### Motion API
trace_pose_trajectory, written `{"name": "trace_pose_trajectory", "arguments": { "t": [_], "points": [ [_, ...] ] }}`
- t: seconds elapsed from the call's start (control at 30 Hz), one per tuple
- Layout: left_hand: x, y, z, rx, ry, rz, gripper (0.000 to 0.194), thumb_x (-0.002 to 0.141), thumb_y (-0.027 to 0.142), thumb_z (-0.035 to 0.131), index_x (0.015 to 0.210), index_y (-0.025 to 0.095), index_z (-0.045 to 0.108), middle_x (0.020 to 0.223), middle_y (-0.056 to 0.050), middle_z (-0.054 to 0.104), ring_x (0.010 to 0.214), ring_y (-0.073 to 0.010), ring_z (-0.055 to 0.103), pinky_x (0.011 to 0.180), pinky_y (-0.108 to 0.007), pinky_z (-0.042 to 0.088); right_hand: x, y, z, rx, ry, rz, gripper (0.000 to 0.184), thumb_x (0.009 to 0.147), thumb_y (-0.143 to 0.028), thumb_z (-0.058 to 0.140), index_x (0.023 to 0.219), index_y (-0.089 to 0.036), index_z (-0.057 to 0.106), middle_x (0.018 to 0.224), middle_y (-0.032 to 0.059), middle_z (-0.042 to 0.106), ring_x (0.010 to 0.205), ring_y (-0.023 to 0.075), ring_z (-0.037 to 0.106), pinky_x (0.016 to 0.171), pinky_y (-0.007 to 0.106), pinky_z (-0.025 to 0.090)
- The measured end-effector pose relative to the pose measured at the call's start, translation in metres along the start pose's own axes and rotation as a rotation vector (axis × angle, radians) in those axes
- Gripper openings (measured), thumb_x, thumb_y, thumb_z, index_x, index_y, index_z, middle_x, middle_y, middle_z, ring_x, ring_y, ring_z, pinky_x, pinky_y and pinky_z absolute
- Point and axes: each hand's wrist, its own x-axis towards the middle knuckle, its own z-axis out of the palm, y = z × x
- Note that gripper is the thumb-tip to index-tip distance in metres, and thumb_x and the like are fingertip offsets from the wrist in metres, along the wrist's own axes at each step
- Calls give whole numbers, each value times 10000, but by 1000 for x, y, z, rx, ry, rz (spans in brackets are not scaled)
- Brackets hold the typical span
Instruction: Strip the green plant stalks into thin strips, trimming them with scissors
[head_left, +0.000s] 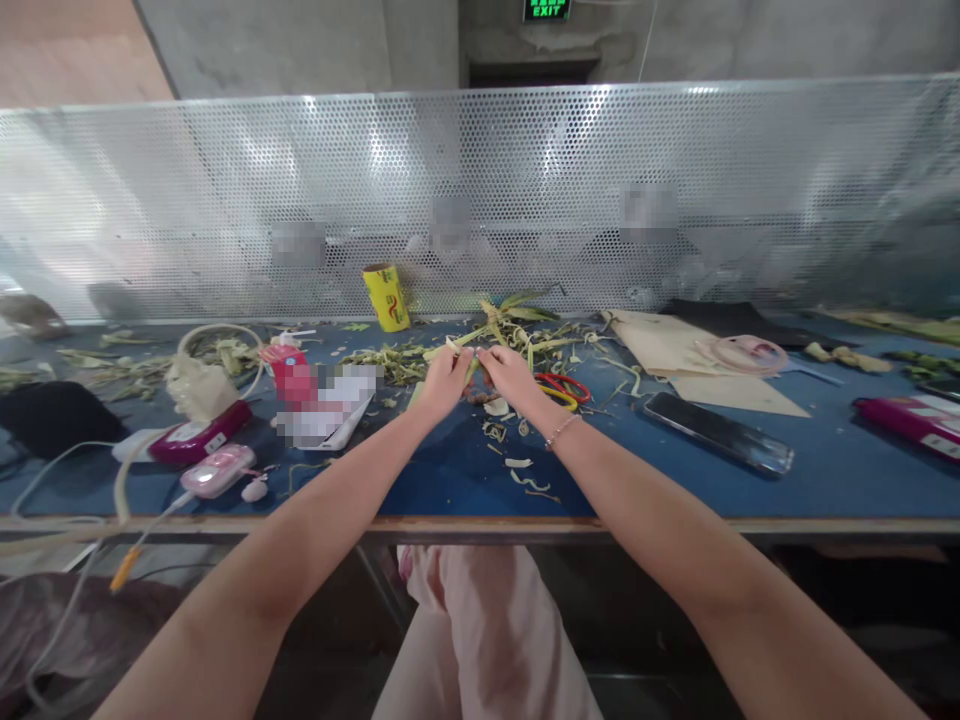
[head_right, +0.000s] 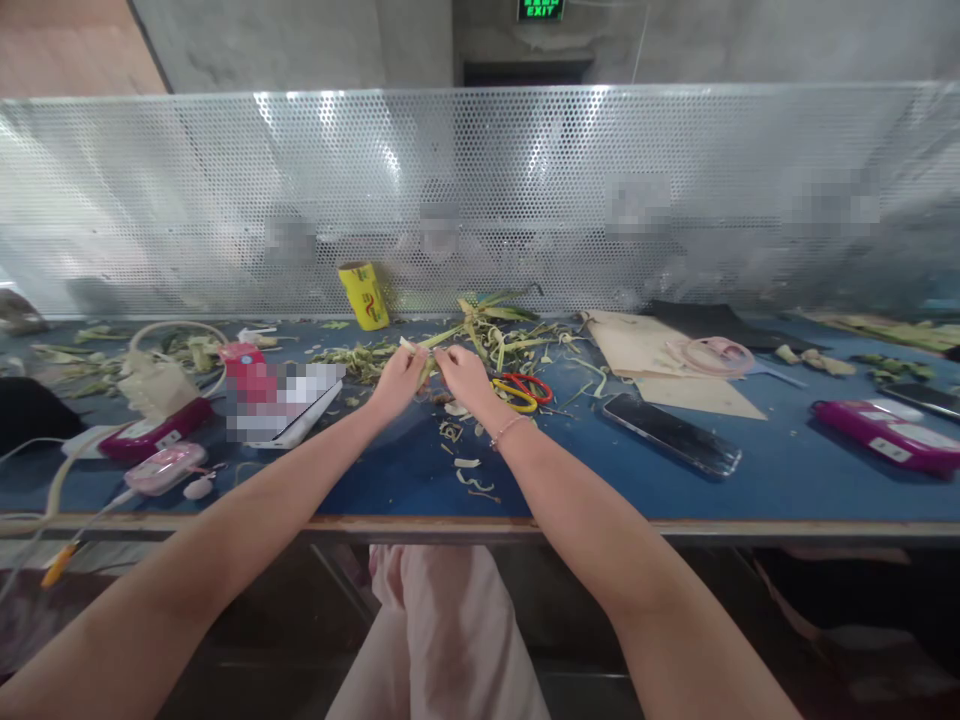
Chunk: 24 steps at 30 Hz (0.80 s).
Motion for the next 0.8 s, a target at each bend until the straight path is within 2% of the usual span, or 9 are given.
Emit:
{"name": "trace_pose_trajectory", "arguments": {
  "t": [0.2, 0.4, 0.53, 0.8],
  "points": [
    [2, 1, 0, 50, 94, 6, 223, 863, 319, 409, 685, 183, 415, 453, 58, 415, 383, -68, 423, 418, -193, 320, 2, 0, 1, -59, 6, -126, 322, 838, -325, 406, 541, -202, 389, 470, -39, 409, 524, 118, 407, 556, 249, 286],
    [6, -2, -1, -31, 175, -77, 247, 851, 358, 405, 673, 187, 400, 448, 69, 372, 362, -61, 386, 399, -185, 300, 2, -3, 0, 59, -80, -58, 299, 827, -373, 428, 584, -198, 442, 429, -51, 421, 439, 105, 419, 507, 238, 305],
    [7, -3, -1, -91, 226, -122, 220, 852, 345, 394, 692, 194, 391, 457, 76, 376, 346, -59, 377, 386, -180, 298, 2, -6, 1, 68, -80, -60, 284, 818, -369, 438, 609, -187, 501, 426, -52, 430, 440, 103, 427, 501, 235, 309],
    [6, 0, -6, -24, 320, -86, 233, 854, 323, 409, 661, 193, 386, 464, 64, 389, 361, -64, 390, 388, -179, 297, 1, -8, 0, 132, -58, -39, 260, 788, -382, 477, 666, -171, 568, 428, -59, 420, 415, 93, 411, 491, 235, 314]
  ]
}}
